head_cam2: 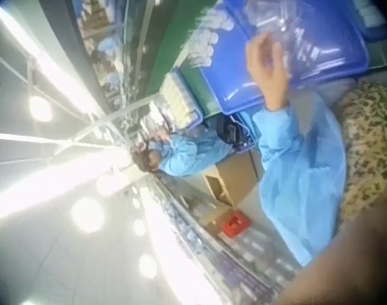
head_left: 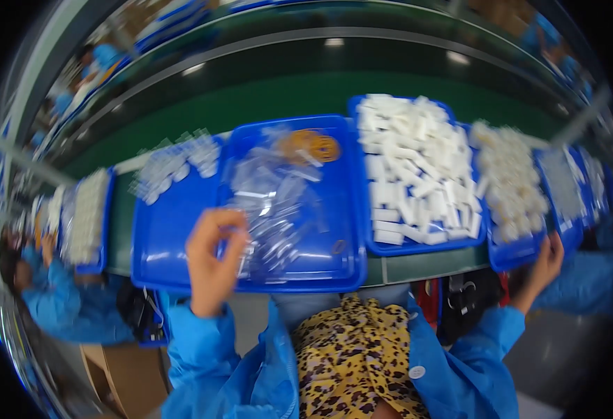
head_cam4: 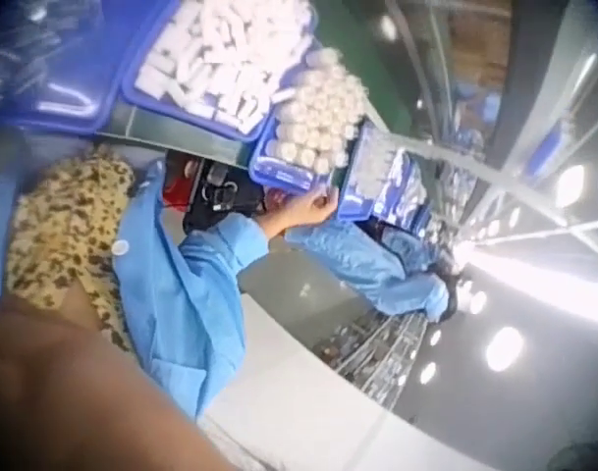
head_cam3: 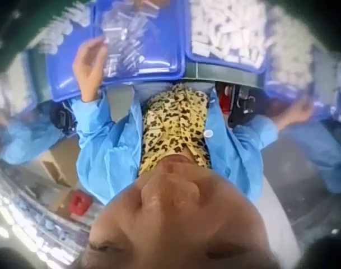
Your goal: The person binds an assembled bundle with a rubber band, then takes multi-pronged plastic stems, pushes white foam pieces onto the prongs, slides clear plastic sleeves over them, and fastens the finished bundles with rubber bands.
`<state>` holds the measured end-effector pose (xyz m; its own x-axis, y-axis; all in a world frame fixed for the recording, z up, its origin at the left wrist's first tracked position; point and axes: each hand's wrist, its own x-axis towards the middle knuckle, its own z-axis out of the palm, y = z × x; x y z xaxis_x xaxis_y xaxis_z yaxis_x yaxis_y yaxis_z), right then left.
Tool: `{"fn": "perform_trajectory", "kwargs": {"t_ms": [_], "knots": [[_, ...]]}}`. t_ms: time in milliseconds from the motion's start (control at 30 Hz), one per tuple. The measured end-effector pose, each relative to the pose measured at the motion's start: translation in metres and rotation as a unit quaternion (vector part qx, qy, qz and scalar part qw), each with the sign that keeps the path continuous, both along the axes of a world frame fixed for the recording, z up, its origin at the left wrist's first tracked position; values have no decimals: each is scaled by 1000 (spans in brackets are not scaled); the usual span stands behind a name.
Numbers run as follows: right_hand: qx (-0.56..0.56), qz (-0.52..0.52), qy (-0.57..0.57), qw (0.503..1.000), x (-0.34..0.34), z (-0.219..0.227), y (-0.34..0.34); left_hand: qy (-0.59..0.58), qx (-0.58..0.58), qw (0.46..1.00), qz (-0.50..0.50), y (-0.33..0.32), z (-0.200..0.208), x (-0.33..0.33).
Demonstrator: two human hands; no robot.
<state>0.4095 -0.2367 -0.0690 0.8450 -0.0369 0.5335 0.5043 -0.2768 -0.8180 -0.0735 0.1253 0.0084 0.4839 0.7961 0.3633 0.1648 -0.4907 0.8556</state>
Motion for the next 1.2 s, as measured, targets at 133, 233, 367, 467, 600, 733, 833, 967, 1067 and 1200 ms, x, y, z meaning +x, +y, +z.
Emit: {"fn": "perform_trajectory", "kwargs": {"t_ms": [133, 233, 367, 467, 600, 733, 833, 967, 1067, 1200], "knots": [[46, 38, -19, 998, -39, 17, 44, 88, 35, 954, 285, 97, -20, -101], [29, 114, -31, 993, -65, 23, 83, 252, 61, 891, 373, 144, -43, -157], [-89, 233, -54, 967, -90, 19, 124, 284, 15, 798, 531, 185, -75, -168], [-249, 277, -48, 927, -130, 36, 164, 285, 59, 846, 447, 206, -108, -175], [-340, 344, -126, 866, -136, 17, 179, 164, 23, 892, 420, 208, -109, -180], [-332, 330, -133, 874, -138, 22, 186, 98, 6, 917, 388, 207, -115, -205], [-335, 296, -161, 880, -135, 17, 187, 77, -85, 973, 199, 198, -98, -204], [-414, 281, -66, 863, -134, 28, 184, 80, -134, 969, 191, 188, -98, -211], [-464, 262, -91, 842, -133, 33, 185, 81, -128, 971, 187, 174, -91, -194], [-399, 258, -125, 871, -120, 27, 182, 70, -146, 972, 170, 165, -87, -174]]}}
